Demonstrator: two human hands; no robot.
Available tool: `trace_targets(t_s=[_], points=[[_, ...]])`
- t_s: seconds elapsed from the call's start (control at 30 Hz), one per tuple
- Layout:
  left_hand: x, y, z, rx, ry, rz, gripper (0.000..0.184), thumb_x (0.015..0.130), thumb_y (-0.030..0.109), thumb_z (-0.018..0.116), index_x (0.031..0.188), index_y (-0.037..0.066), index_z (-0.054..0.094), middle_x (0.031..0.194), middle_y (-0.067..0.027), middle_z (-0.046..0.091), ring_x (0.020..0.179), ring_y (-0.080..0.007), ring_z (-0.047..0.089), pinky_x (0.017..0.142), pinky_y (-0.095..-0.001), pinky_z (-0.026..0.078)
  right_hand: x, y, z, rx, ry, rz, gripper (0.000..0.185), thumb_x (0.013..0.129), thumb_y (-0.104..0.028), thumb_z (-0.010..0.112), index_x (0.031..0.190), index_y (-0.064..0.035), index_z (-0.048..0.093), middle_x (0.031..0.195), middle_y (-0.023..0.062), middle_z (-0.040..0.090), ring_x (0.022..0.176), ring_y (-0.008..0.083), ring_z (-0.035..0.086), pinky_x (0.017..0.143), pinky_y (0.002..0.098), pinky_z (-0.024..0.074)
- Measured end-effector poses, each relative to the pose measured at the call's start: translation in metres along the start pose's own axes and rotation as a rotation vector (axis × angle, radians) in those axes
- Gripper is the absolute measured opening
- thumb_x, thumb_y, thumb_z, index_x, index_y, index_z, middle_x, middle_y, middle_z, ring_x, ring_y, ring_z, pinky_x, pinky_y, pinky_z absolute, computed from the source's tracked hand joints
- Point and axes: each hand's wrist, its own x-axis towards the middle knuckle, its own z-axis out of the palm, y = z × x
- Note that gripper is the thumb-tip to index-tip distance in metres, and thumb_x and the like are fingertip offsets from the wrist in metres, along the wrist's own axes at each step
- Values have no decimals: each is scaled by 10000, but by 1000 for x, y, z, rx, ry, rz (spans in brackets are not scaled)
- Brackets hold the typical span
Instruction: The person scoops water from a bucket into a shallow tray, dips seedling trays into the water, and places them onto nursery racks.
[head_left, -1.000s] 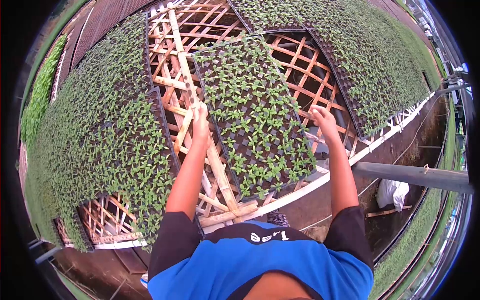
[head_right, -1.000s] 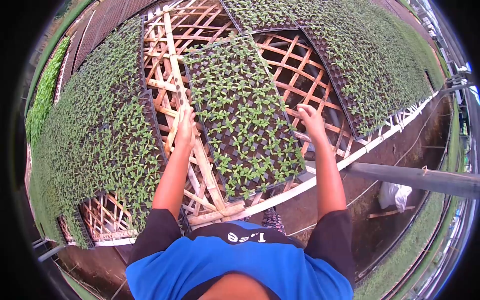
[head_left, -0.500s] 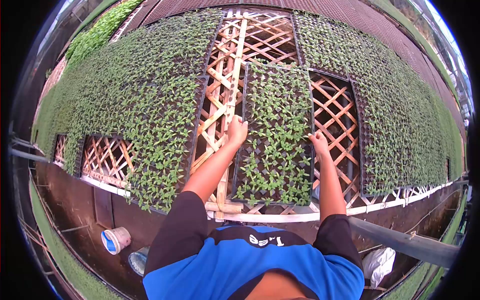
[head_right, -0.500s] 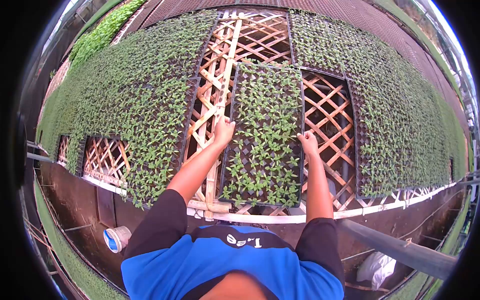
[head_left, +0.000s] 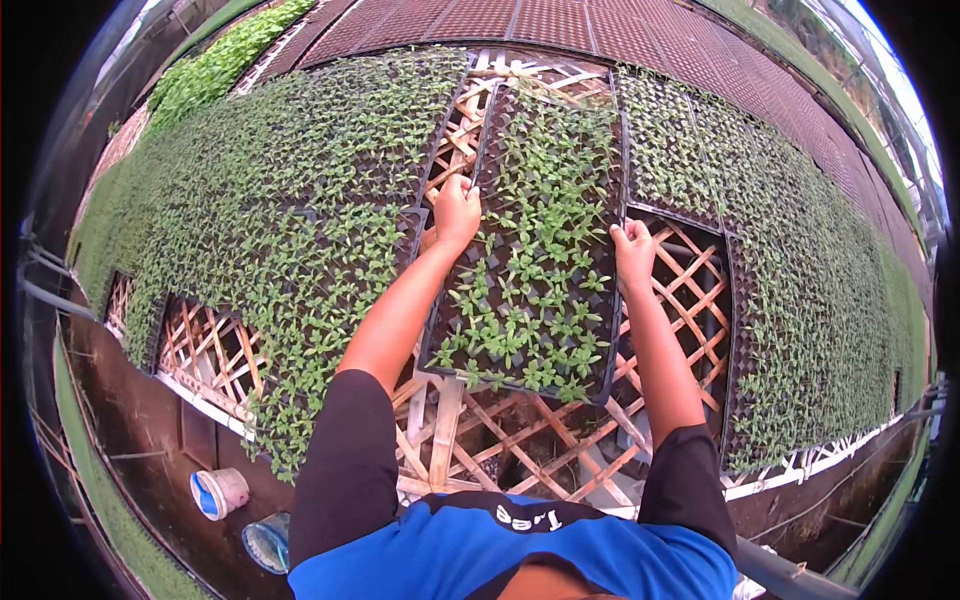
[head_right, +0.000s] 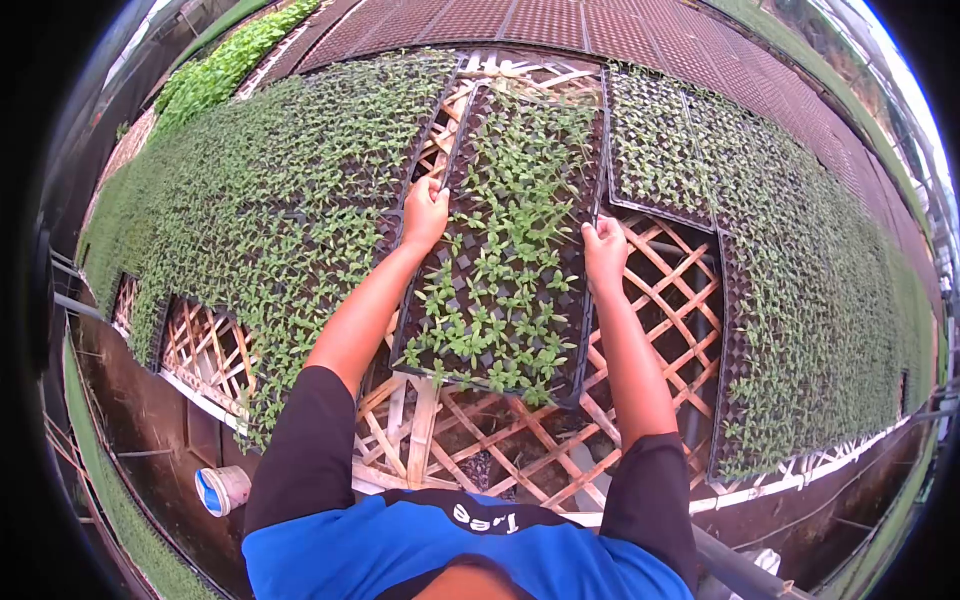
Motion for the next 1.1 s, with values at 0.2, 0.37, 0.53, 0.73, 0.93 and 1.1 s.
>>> trace_targets(t_s=[0.2, 0.37, 0.53, 0.73, 0.93, 1.1], points=[[142, -71, 69, 112, -31, -83, 137, 702, 121, 561, 731, 28, 465, 738, -136, 537, 707, -316, 528, 634, -395, 407, 148, 21, 91, -238, 85, -78, 195, 676, -167, 579, 631, -25, 454, 575, 50, 483, 530, 148, 439, 544, 291, 378], [213, -122, 114, 200, -78, -210, 144, 713, 165, 563, 749, 46, 491, 778, -139, 568, 755, -302, 549, 658, -382, 421, 234, 42, 145, -372, 118, -134, 197, 658, -174, 606, 612, -41, 468, 549, 20, 465, 522, 110, 412, 520, 272, 358], [244, -155, 126, 430, -158, -344, 235, 722, 230, 560, 887, 63, 562, 939, -133, 575, 879, -278, 549, 742, -359, 436, 270, 64, 171, -137, 39, -28, 157, 674, -124, 612, 626, -47, 483, 612, 7, 501, 540, 90, 441, 522, 237, 367], [241, -176, 116, 467, -300, -387, 394, 713, 186, 530, 1090, 81, 483, 1058, -147, 524, 984, -283, 502, 819, -351, 403, 281, 104, 174, 303, -15, 193, 138, 677, -120, 609, 698, -5, 534, 673, 53, 552, 589, 124, 493, 583, 248, 392], [225, -138, 111, 467, -257, -137, 317, 743, 166, 530, 1054, 110, 502, 1049, -138, 504, 967, -281, 491, 818, -362, 395, 262, 148, 161, 146, -95, 312, 136, 706, -122, 573, 800, -26, 552, 748, 57, 563, 622, 140, 516, 605, 270, 411], [218, -100, 92, 389, -159, 117, 243, 736, 140, 543, 976, 102, 527, 1009, -141, 489, 923, -294, 492, 784, -366, 403, 223, 127, 147, 367, -173, 484, 248, 737, -105, 509, 975, -52, 554, 861, 56, 559, 716, 144, 514, 649, 292, 412]])
